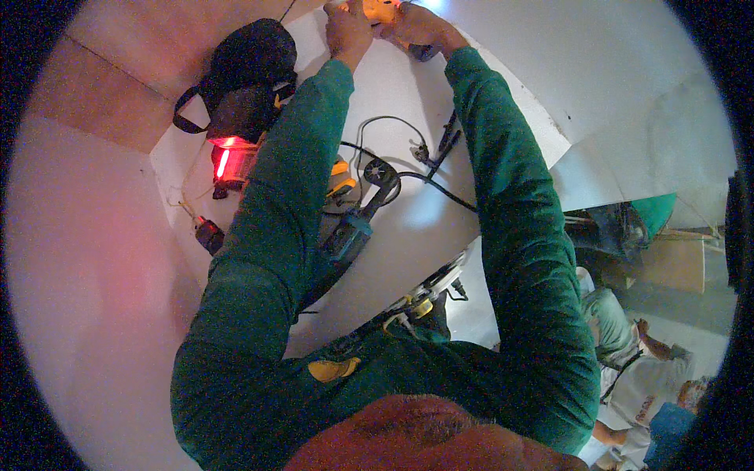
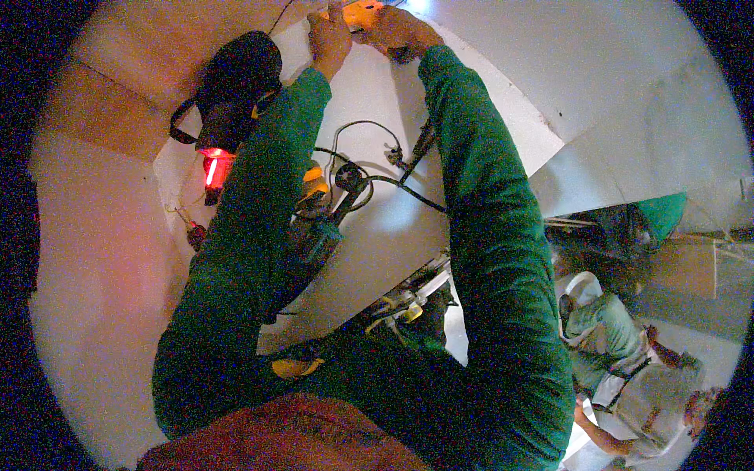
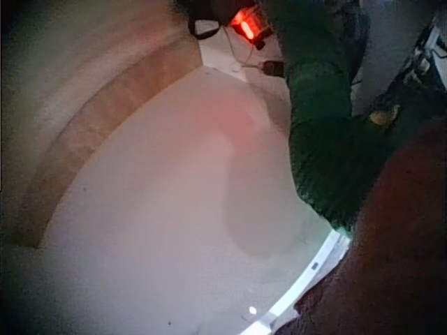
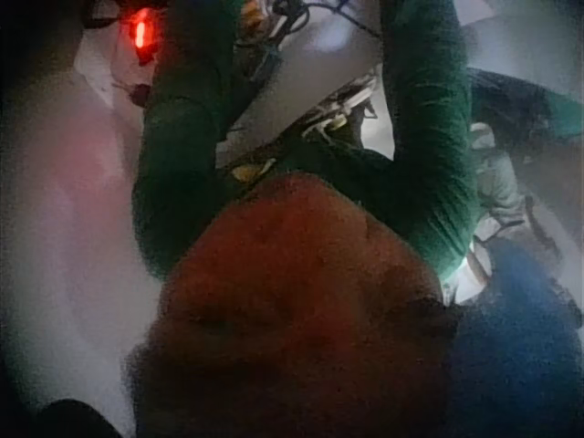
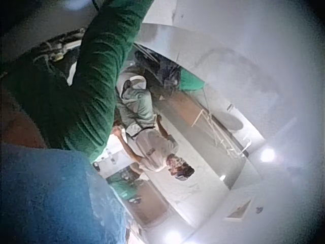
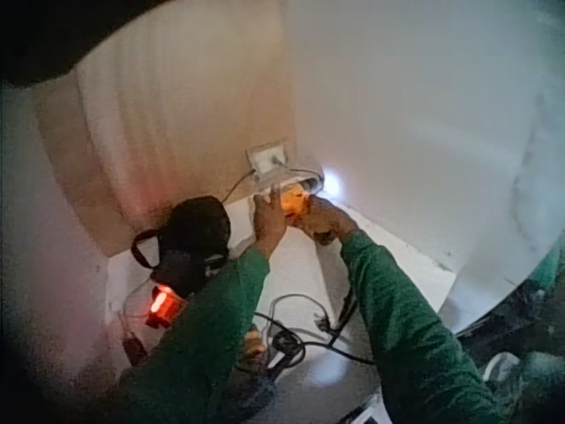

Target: The person adjusts a drill bit on a corded drill, then uses a yellow cordless drill to make holes in a white countertop. They handle screws and a yellow measuring tape while working in a cluttered workspace.

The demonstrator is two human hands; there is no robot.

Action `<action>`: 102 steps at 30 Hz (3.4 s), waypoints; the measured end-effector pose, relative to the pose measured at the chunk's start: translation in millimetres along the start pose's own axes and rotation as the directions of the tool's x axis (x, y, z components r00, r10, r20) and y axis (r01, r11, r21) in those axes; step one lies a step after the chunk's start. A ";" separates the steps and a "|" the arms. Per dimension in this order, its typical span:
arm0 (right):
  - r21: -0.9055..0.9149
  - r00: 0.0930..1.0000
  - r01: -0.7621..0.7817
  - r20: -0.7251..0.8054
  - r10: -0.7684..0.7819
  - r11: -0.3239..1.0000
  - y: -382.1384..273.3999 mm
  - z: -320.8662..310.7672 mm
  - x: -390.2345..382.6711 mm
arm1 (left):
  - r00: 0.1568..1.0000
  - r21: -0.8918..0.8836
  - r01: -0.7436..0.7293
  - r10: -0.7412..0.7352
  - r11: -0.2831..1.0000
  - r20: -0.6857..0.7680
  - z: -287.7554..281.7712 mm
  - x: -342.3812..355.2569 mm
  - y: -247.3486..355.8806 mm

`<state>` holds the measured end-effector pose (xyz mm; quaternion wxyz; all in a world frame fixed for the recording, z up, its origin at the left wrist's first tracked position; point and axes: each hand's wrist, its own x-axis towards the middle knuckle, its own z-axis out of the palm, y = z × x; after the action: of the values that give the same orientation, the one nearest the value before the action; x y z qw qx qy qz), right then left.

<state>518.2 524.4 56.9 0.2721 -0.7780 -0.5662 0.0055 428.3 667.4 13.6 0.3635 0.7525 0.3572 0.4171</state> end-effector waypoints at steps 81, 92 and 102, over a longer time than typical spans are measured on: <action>-0.070 0.995 0.032 0.098 -0.025 0.997 -103.6 -117.0 -255.2 | 0.611 -0.527 0.704 -0.029 0.477 0.791 -71.7 -79.2 114.0; -0.040 0.995 0.072 0.070 -0.069 0.997 -86.4 -100.1 -251.8 | 0.645 -0.494 0.488 0.084 0.720 0.760 -67.7 -82.8 90.4; -0.042 0.991 0.049 0.129 -0.043 0.998 -84.8 -105.8 -245.4 | 0.749 -0.385 0.106 0.181 0.917 0.638 -65.5 -85.6 85.6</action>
<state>389.3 281.2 109.9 0.2178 -0.7687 -0.6003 0.0364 356.2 570.6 79.7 0.6022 0.7681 0.0975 0.1944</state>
